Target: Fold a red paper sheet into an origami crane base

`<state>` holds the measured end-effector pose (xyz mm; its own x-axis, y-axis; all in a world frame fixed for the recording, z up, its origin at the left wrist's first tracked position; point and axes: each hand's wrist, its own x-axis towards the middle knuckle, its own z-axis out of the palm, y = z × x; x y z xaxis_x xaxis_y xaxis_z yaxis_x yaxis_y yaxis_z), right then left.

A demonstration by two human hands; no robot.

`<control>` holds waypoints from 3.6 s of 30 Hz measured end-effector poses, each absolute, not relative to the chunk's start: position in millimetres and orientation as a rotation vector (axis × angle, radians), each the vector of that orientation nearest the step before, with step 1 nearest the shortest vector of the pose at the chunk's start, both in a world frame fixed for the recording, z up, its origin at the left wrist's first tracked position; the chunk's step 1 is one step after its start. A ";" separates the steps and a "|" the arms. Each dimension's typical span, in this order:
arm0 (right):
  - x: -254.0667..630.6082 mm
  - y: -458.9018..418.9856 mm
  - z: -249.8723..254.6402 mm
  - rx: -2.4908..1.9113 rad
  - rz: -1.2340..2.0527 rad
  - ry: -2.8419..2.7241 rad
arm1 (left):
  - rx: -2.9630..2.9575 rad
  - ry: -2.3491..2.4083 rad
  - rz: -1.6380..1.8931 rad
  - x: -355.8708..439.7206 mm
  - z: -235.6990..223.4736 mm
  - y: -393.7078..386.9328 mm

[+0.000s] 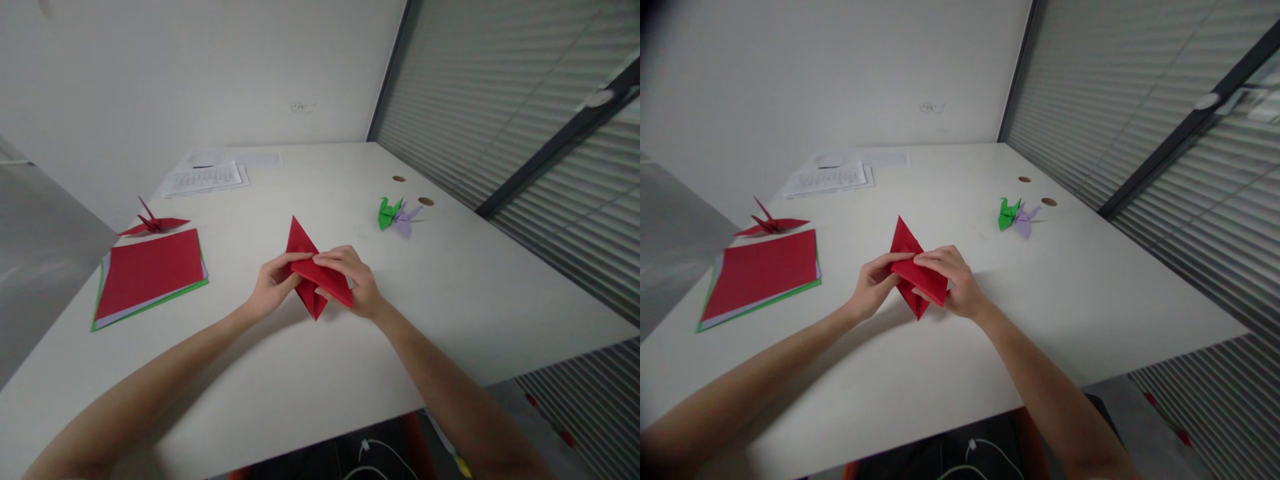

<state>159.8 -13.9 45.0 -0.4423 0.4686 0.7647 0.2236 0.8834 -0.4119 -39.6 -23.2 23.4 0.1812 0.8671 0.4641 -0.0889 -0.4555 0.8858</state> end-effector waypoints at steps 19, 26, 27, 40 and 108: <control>166.9 10.1 12.4 -0.987 0.808 -2.094 | 1.967 1.343 0.815 -52.0 -12.3 -0.3; 165.5 13.9 0.2 -1.181 0.896 -1.945 | 2.010 1.401 0.904 -55.5 -11.2 2.6; 163.7 13.1 0.8 -1.175 0.857 -1.966 | 2.034 1.378 0.905 -55.8 -11.7 2.4; 159.8 11.5 0.5 -1.180 0.801 -1.976 | 2.034 1.308 0.800 -54.4 -4.8 0.8; 126.4 -17.7 -0.3 -1.208 0.787 -1.884 | 1.564 1.357 0.796 -57.3 43.1 -4.7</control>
